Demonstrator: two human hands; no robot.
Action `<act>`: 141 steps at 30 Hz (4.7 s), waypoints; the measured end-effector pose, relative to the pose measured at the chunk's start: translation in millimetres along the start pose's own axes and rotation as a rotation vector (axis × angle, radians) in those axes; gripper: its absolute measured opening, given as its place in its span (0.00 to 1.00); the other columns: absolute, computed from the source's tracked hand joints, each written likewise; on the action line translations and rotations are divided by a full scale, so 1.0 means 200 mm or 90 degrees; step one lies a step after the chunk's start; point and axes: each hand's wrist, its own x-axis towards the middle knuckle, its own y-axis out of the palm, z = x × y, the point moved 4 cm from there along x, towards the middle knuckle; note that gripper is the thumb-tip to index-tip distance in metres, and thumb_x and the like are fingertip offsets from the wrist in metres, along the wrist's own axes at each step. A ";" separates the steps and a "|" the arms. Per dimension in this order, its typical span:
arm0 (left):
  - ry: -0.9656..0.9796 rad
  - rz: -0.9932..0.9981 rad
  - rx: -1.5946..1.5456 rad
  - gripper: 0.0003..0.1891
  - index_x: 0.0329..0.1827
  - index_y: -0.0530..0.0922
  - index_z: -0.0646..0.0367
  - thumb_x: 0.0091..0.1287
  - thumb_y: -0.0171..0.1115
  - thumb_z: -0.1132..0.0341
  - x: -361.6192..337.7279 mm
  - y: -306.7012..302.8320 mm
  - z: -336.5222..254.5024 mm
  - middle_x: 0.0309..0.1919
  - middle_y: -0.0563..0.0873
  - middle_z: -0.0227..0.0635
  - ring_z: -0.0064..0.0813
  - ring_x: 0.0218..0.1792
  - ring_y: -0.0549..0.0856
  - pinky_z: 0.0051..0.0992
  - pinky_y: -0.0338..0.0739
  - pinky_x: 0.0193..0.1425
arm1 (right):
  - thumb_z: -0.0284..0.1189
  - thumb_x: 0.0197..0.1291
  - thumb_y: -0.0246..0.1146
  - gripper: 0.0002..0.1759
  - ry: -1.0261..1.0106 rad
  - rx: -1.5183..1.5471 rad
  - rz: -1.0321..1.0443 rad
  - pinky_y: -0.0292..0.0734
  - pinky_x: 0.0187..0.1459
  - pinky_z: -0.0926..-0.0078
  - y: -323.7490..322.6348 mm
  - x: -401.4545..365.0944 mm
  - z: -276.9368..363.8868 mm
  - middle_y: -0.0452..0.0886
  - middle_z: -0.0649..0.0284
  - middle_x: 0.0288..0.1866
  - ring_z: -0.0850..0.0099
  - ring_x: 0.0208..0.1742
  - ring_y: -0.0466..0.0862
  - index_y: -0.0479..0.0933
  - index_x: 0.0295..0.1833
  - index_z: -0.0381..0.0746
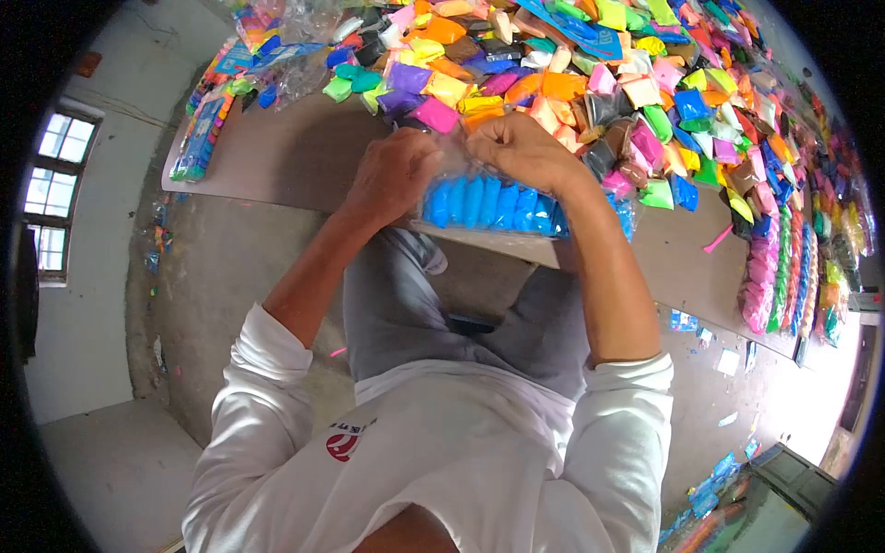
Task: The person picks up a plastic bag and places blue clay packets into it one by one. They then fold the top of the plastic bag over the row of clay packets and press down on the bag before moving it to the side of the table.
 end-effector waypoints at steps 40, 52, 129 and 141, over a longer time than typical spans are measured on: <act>-0.446 0.132 -0.735 0.27 0.45 0.78 0.73 0.72 0.57 0.49 -0.15 0.04 0.11 0.34 0.83 0.44 0.20 0.19 0.72 0.22 0.66 0.22 | 0.32 0.71 0.57 0.12 -0.074 -0.023 0.042 0.73 0.39 0.73 0.17 0.10 0.13 0.82 0.65 0.36 0.76 0.37 0.78 0.78 0.45 0.33; -0.438 0.080 -0.822 0.17 0.40 0.78 0.62 0.71 0.59 0.54 -0.16 0.07 0.13 0.30 0.81 0.33 0.19 0.20 0.74 0.21 0.66 0.23 | 0.22 0.64 0.64 0.13 -0.058 -0.058 0.015 0.76 0.50 0.80 0.15 0.03 0.10 0.82 0.67 0.45 0.81 0.45 0.79 0.79 0.53 0.32; -0.447 -0.043 -0.532 0.17 0.24 0.74 0.55 0.72 0.57 0.57 -0.53 -0.01 0.03 0.17 0.73 0.23 0.12 0.17 0.69 0.19 0.62 0.20 | 0.28 0.49 0.71 0.19 -0.372 -0.513 -0.480 0.70 0.38 0.65 0.63 -0.40 -0.04 0.75 0.60 0.41 0.61 0.37 0.74 0.80 0.49 0.38; -0.454 -0.044 -0.620 0.16 0.25 0.73 0.53 0.72 0.56 0.59 -0.51 0.01 0.01 0.18 0.74 0.23 0.14 0.17 0.70 0.20 0.63 0.21 | 0.31 0.52 0.66 0.20 -0.270 -0.670 -0.472 0.64 0.60 0.54 0.63 -0.41 0.03 0.75 0.58 0.60 0.58 0.61 0.72 0.79 0.53 0.43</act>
